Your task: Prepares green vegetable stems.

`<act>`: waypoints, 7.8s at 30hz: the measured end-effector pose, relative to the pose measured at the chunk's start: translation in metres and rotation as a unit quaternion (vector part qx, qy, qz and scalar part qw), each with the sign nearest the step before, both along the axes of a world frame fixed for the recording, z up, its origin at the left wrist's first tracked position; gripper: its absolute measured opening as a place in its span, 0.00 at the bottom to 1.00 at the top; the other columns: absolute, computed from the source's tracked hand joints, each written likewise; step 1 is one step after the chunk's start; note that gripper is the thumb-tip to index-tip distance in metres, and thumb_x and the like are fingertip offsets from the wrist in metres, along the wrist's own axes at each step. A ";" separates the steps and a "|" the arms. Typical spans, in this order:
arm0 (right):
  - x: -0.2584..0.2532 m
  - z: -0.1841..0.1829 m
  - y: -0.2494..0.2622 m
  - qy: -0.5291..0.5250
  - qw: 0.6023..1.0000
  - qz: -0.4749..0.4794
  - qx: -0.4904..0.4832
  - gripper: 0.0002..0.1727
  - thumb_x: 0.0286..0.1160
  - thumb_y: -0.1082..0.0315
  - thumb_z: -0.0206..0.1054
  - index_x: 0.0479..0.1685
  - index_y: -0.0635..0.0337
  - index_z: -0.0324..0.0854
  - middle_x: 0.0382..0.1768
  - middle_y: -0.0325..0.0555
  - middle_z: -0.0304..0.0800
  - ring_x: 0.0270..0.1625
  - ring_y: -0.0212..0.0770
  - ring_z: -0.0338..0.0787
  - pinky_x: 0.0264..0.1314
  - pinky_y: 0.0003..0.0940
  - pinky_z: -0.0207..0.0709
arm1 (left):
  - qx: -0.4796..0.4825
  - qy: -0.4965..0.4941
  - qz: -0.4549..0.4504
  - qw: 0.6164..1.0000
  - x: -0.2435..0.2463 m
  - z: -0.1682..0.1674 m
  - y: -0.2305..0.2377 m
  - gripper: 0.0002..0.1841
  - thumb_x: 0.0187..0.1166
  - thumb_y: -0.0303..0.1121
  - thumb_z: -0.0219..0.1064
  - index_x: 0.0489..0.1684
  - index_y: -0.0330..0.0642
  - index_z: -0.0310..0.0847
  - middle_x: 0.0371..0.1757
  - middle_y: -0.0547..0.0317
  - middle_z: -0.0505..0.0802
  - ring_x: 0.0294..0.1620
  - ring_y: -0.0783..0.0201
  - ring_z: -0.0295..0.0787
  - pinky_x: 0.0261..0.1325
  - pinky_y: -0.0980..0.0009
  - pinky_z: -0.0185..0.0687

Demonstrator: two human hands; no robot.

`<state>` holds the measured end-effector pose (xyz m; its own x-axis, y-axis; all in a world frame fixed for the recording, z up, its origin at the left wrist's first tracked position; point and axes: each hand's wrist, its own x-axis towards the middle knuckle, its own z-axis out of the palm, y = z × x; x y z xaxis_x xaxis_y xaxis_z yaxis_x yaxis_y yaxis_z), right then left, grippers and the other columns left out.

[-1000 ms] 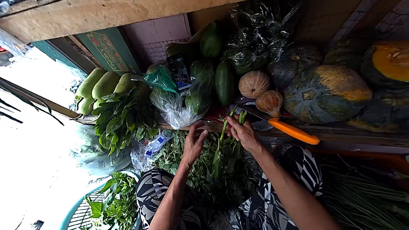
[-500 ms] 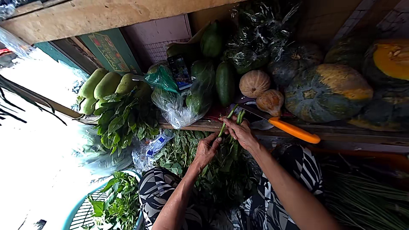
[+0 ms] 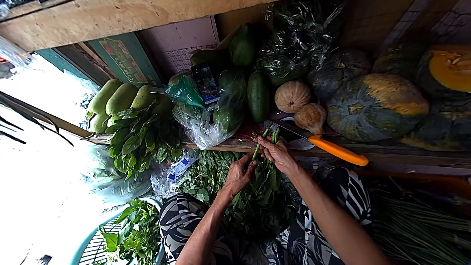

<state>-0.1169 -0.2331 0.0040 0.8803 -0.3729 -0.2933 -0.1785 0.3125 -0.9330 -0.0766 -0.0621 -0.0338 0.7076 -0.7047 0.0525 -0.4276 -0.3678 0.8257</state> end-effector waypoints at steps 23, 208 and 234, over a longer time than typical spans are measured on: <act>-0.005 0.006 0.000 0.015 0.999 0.043 -0.003 0.12 0.91 0.66 0.58 0.49 0.64 0.85 0.25 0.36 0.80 0.13 0.23 0.67 0.19 0.15 0.66 | 0.014 -0.029 -0.003 0.999 -0.002 -0.002 0.001 0.21 0.89 0.38 0.57 0.66 0.30 0.82 0.41 0.47 0.94 0.39 0.59 0.92 0.51 0.61 0.86; -0.005 0.002 0.001 0.059 0.990 0.112 -0.059 0.11 0.87 0.63 0.64 0.52 0.62 0.85 0.24 0.32 0.83 0.14 0.20 0.68 0.18 0.15 0.62 | 0.116 -0.076 -0.012 0.990 -0.006 -0.001 -0.001 0.20 0.88 0.39 0.57 0.62 0.30 0.82 0.43 0.41 0.93 0.44 0.48 0.92 0.52 0.50 0.84; -0.005 0.002 0.002 0.057 0.991 0.101 -0.060 0.11 0.88 0.64 0.63 0.50 0.62 0.87 0.23 0.32 0.81 0.14 0.21 0.68 0.18 0.15 0.62 | 0.116 -0.080 -0.012 0.990 -0.006 -0.001 -0.001 0.20 0.88 0.38 0.57 0.63 0.29 0.82 0.43 0.41 0.93 0.43 0.47 0.93 0.52 0.50 0.85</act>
<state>-0.1217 -0.2313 0.0061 0.9039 -0.2314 -0.3597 -0.3327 0.1479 -0.9314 -0.0826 -0.0633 -0.0347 0.6860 -0.7276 -0.0034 -0.5570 -0.5282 0.6409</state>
